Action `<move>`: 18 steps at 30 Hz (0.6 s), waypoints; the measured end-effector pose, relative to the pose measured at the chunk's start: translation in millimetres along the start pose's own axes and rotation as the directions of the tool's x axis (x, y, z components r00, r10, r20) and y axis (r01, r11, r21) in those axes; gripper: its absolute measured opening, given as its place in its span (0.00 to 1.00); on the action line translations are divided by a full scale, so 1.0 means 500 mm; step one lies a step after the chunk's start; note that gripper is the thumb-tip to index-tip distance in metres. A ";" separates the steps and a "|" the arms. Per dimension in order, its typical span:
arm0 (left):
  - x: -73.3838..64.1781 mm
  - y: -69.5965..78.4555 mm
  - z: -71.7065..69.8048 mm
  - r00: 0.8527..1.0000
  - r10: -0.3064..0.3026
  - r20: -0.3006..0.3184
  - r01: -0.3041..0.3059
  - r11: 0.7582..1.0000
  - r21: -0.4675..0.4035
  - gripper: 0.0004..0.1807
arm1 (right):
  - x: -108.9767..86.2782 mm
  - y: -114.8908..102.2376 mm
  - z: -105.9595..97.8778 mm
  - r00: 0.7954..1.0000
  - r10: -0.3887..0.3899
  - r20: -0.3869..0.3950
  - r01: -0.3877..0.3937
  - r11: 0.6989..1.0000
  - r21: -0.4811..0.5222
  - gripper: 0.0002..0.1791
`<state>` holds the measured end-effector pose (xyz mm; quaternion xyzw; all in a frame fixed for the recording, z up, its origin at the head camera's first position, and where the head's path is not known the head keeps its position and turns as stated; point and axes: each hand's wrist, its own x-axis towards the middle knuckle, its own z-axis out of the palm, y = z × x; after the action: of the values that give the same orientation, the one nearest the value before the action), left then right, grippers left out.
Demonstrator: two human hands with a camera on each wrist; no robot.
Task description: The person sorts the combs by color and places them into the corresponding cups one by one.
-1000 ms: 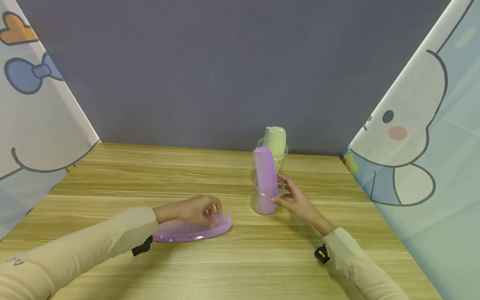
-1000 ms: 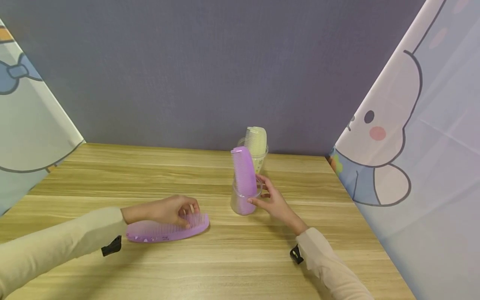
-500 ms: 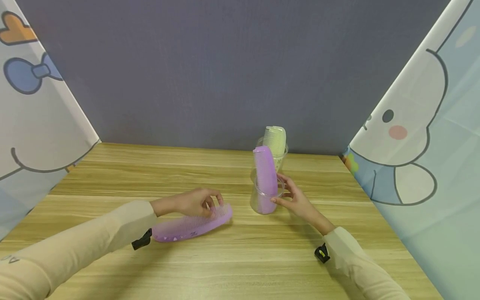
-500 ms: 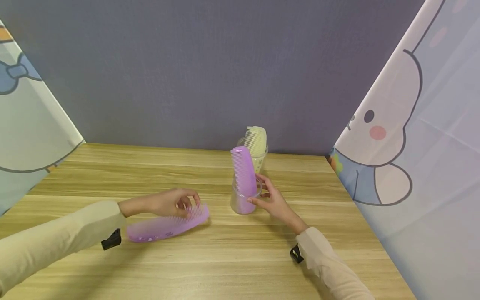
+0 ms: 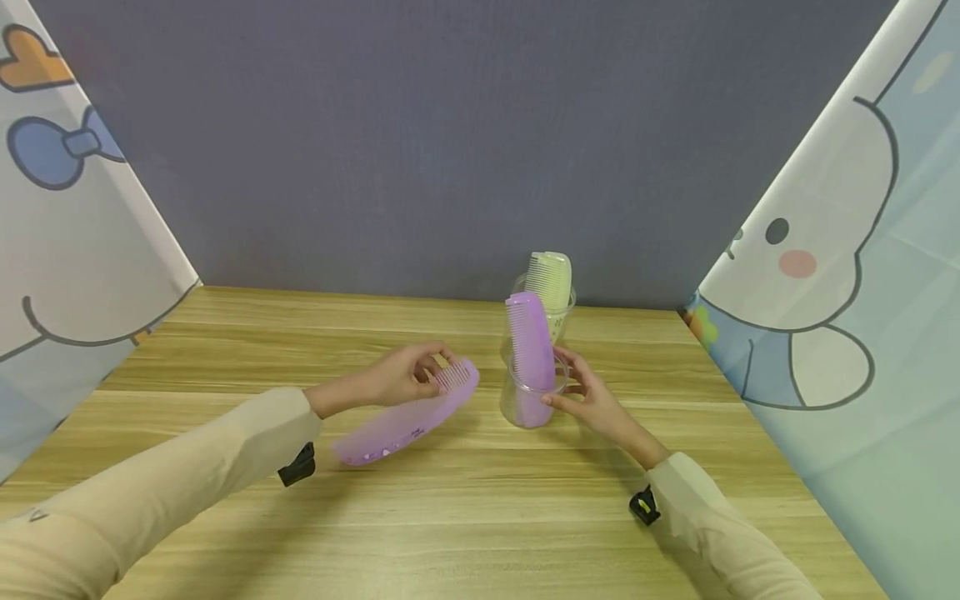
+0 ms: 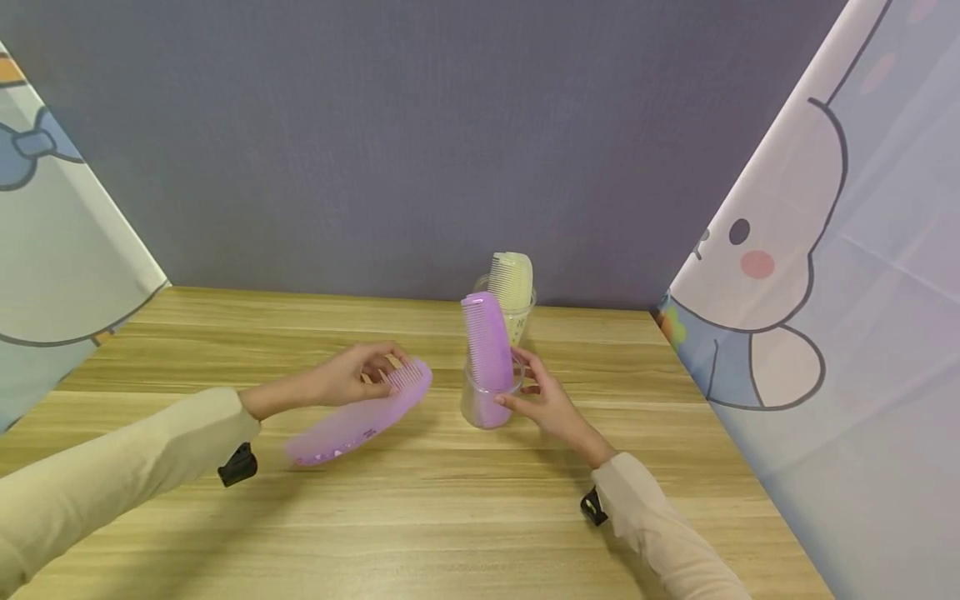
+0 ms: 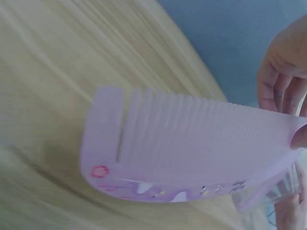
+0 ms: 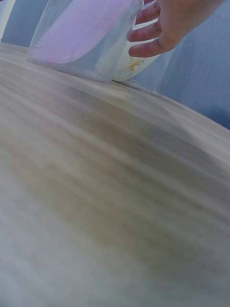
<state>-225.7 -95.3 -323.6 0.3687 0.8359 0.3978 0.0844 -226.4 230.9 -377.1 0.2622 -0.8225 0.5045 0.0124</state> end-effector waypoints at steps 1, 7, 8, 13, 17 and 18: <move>0.005 0.002 -0.001 1.000 0.005 -0.029 -0.005 1.000 -0.007 0.18 | 0.000 0.000 0.000 1.000 -0.003 -0.001 0.003 1.000 -0.001 0.40; 0.033 0.020 -0.004 0.978 0.044 -0.203 -0.050 0.998 -0.024 0.19 | 0.001 0.002 0.000 1.000 -0.015 -0.008 0.014 1.000 -0.013 0.39; 0.036 0.024 -0.004 0.972 0.045 -0.229 -0.053 0.998 -0.031 0.19 | 0.001 0.002 0.000 1.000 -0.014 -0.009 0.014 1.000 -0.015 0.39; 0.055 0.037 -0.006 0.934 0.040 -0.355 -0.073 0.994 -0.081 0.20 | 0.000 -0.001 0.001 1.000 -0.005 -0.007 0.005 1.000 -0.006 0.40; 0.066 0.047 -0.012 0.898 0.028 -0.439 -0.079 0.992 -0.097 0.19 | -0.002 -0.002 0.000 1.000 -0.003 -0.002 0.003 1.000 -0.003 0.40; 0.068 0.049 -0.015 0.889 0.025 -0.457 -0.077 0.992 -0.096 0.19 | -0.002 -0.002 0.000 1.000 -0.001 -0.003 0.001 1.000 0.000 0.40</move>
<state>-239.8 -66.4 -295.6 0.2821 0.7988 0.5211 -0.1037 -225.3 231.1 -376.5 0.2617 -0.8224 0.5050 0.0137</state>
